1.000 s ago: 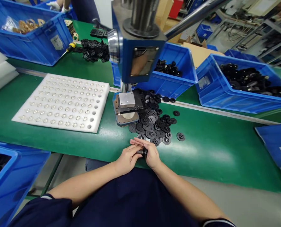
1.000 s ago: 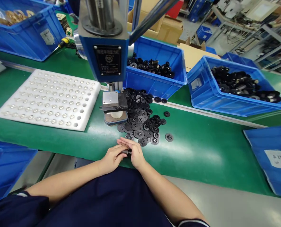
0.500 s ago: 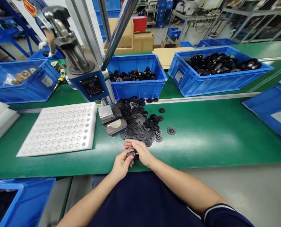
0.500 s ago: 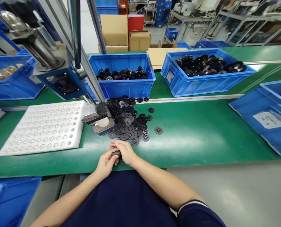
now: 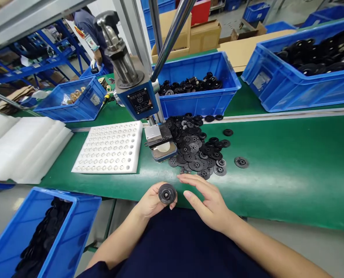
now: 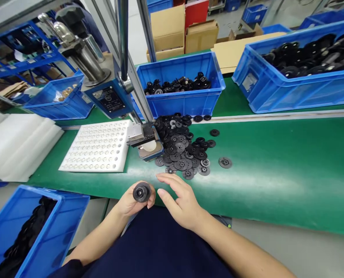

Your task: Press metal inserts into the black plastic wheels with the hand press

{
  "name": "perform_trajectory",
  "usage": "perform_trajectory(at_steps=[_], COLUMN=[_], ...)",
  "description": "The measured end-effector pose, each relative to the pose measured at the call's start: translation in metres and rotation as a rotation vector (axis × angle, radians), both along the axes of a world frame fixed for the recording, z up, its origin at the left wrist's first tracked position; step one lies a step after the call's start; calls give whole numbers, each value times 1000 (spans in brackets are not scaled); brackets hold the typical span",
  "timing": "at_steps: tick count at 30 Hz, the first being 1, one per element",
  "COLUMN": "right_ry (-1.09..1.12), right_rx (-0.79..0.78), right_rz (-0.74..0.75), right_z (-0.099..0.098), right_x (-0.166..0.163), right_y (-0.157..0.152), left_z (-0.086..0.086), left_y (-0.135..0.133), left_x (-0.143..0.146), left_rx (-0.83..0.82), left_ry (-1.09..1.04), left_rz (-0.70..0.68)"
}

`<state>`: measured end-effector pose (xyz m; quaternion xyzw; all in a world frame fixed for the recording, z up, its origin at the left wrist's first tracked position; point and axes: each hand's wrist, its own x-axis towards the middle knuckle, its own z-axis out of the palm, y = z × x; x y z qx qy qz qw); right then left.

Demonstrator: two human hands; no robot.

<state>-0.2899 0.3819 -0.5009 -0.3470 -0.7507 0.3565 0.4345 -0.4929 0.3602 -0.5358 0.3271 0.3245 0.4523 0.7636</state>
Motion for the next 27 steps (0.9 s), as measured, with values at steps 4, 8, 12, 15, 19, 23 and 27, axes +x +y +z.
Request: perform_trajectory(at_steps=[4, 8, 12, 15, 19, 23, 27], right_ry=[-44, -52, -67, -61, -49, -31, -11], right_rx=[151, 181, 163, 133, -10, -106, -121], right_rz=[-18, -37, -55, -76, -83, -45, -11], right_z=[6, 11, 9, 4, -2, -7, -12], right_x=[4, 5, 4, 6, 11, 17, 19], right_y=[-3, -4, -5, -6, -4, -4, -4], left_z=[-9, -11, -10, -9, -2, 7, 13], left_y=[-2, -2, -3, -5, -11, -13, -11], left_x=[-1, 1, 3, 3, 0, -1, 1], left_rx=[1, -15, -49, -5, 166, 415, 582], left_ry=[1, -5, 8, 103, 415, 699, 830], left_rz=[-7, -8, 41, 172, 300, 305, 303])
